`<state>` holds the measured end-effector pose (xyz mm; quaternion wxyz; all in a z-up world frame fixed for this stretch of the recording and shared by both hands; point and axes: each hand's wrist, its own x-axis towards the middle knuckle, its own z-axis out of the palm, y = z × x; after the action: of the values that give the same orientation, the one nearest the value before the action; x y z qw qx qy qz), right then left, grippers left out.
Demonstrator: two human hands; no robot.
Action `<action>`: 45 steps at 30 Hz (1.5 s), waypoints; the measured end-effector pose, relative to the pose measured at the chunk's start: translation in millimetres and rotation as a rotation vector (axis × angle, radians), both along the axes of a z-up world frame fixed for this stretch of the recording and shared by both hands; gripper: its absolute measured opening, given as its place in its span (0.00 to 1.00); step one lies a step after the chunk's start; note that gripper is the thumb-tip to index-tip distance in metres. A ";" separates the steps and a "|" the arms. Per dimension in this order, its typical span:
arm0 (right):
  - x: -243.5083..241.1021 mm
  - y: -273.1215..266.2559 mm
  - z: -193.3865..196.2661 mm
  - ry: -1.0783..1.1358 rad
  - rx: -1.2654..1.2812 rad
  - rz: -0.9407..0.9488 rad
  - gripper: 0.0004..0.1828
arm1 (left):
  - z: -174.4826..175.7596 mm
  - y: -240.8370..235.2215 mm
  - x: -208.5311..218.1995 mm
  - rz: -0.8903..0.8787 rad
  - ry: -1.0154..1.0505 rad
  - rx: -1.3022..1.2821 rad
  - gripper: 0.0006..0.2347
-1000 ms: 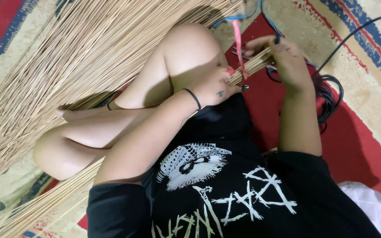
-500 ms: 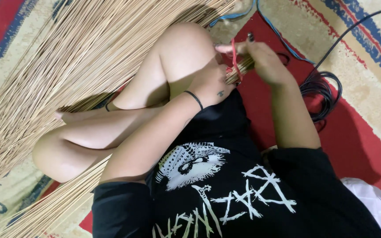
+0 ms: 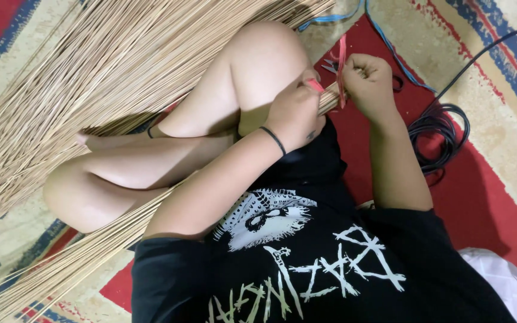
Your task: Bundling thin wooden sticks together and tying them with a plastic strip while sitting on the floor.
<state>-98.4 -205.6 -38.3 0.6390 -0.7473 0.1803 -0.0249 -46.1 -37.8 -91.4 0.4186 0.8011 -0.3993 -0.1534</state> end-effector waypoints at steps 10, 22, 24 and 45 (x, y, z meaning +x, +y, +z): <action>16.5 -40.3 -48.0 -0.246 -0.103 -0.099 0.17 | 93.7 118.6 19.7 -0.043 0.417 0.598 0.13; 31.2 -52.4 -31.4 -0.205 0.353 0.008 0.35 | 74.8 122.1 25.3 -0.054 0.719 0.573 0.10; 32.7 -38.6 -19.8 -0.154 0.338 0.074 0.31 | 75.8 122.9 27.6 -0.048 0.733 0.554 0.08; 32.8 13.1 -8.7 -0.417 0.831 -0.582 0.34 | 69.1 113.8 22.0 0.009 0.731 0.609 0.13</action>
<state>-65.5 -192.5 -47.0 0.8693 -0.3305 0.2436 -0.2751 -24.1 75.9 -22.3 0.2783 0.7827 -0.1592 -0.5335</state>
